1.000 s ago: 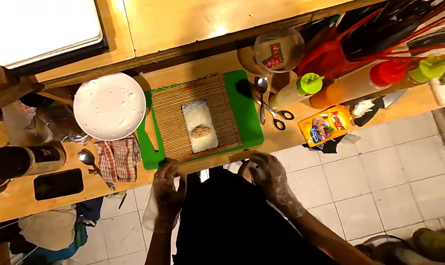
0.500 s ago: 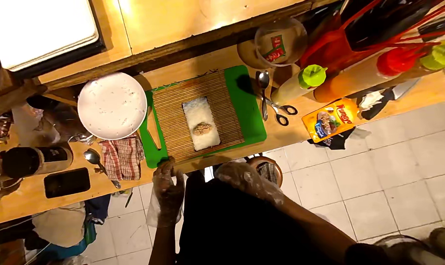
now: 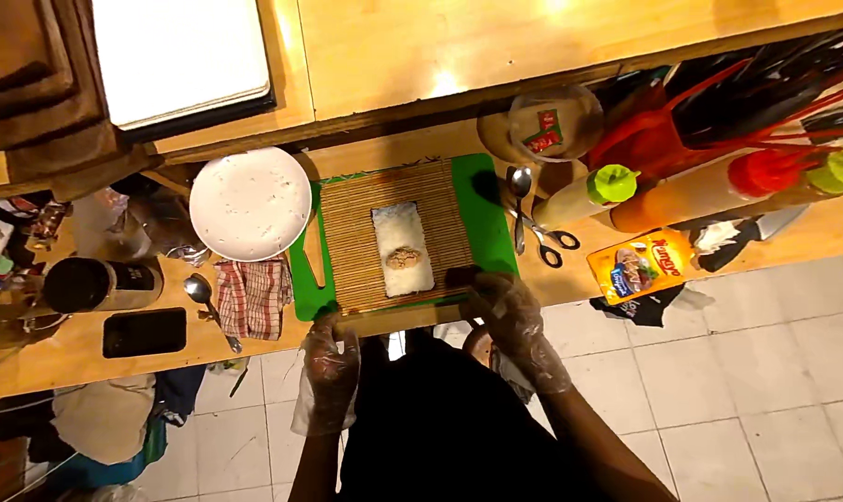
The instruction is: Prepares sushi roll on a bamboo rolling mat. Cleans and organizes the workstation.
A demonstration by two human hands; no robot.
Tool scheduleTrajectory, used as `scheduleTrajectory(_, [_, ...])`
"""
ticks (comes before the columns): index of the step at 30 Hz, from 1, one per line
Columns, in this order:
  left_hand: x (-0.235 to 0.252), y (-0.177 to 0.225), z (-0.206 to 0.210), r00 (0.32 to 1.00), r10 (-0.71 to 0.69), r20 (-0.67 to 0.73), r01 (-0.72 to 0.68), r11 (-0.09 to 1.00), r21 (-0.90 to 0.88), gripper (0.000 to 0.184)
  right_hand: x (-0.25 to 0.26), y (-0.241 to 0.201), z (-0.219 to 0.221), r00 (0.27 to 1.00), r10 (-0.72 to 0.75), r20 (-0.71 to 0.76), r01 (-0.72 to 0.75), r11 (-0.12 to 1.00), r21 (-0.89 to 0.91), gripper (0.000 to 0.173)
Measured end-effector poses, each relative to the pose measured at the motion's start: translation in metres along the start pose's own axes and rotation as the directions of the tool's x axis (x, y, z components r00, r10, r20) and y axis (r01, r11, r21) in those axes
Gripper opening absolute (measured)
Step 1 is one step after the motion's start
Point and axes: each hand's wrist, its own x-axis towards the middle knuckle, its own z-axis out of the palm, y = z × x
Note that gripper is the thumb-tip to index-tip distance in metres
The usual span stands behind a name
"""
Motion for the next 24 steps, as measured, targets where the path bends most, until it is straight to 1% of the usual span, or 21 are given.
scheduleTrajectory(3, [0.006, 0.012, -0.004, 0.995, -0.086, 0.044, 0.091, 0.987, -0.134, 0.042, 0.004, -0.004, 0.000, 0.998, 0.040, 0.038, -0.041, 0.999, 0.022, 0.036])
scheduleTrajectory(5, [0.011, 0.021, -0.011, 0.974, -0.195, 0.114, 0.221, 0.929, -0.298, 0.043, 0.002, -0.008, 0.002, 0.997, 0.065, 0.045, -0.067, 0.997, 0.041, 0.037])
scheduleTrajectory(6, [0.015, 0.028, -0.014, 0.950, -0.278, 0.144, 0.312, 0.871, -0.379, 0.042, 0.002, -0.009, 0.003, 0.996, 0.076, 0.043, -0.078, 0.996, 0.039, 0.038])
scheduleTrajectory(8, [0.026, 0.036, -0.018, 0.868, -0.454, 0.199, 0.490, 0.725, -0.484, 0.037, 0.002, -0.011, 0.004, 0.995, 0.098, 0.027, -0.099, 0.994, 0.045, 0.037])
scheduleTrajectory(10, [0.034, 0.037, -0.020, 0.794, -0.560, 0.237, 0.588, 0.608, -0.534, 0.034, 0.004, -0.014, 0.003, 0.992, 0.122, 0.018, -0.123, 0.991, 0.051, 0.035])
scheduleTrajectory(12, [0.038, 0.038, -0.021, 0.759, -0.597, 0.260, 0.625, 0.555, -0.550, 0.032, 0.006, -0.016, 0.001, 0.985, 0.167, 0.036, -0.168, 0.985, 0.041, 0.036])
scheduleTrajectory(15, [0.041, 0.041, -0.023, 0.727, -0.632, 0.271, 0.657, 0.524, -0.542, 0.033, 0.011, -0.019, -0.001, 0.964, 0.257, 0.076, -0.261, 0.964, 0.054, 0.036])
scheduleTrajectory(17, [0.042, 0.042, -0.023, 0.721, -0.640, 0.266, 0.663, 0.526, -0.534, 0.032, 0.015, -0.021, -0.004, 0.951, 0.295, 0.094, -0.302, 0.951, 0.064, 0.035])
scheduleTrajectory(20, [0.042, 0.041, -0.021, 0.724, -0.640, 0.255, 0.656, 0.527, -0.540, 0.031, 0.018, -0.022, -0.007, 0.941, 0.317, 0.117, -0.326, 0.944, 0.057, 0.035])
scheduleTrajectory(24, [0.042, 0.040, -0.021, 0.708, -0.656, 0.262, 0.661, 0.486, -0.571, 0.030, 0.019, -0.022, -0.008, 0.940, 0.319, 0.120, -0.329, 0.941, 0.074, 0.032])
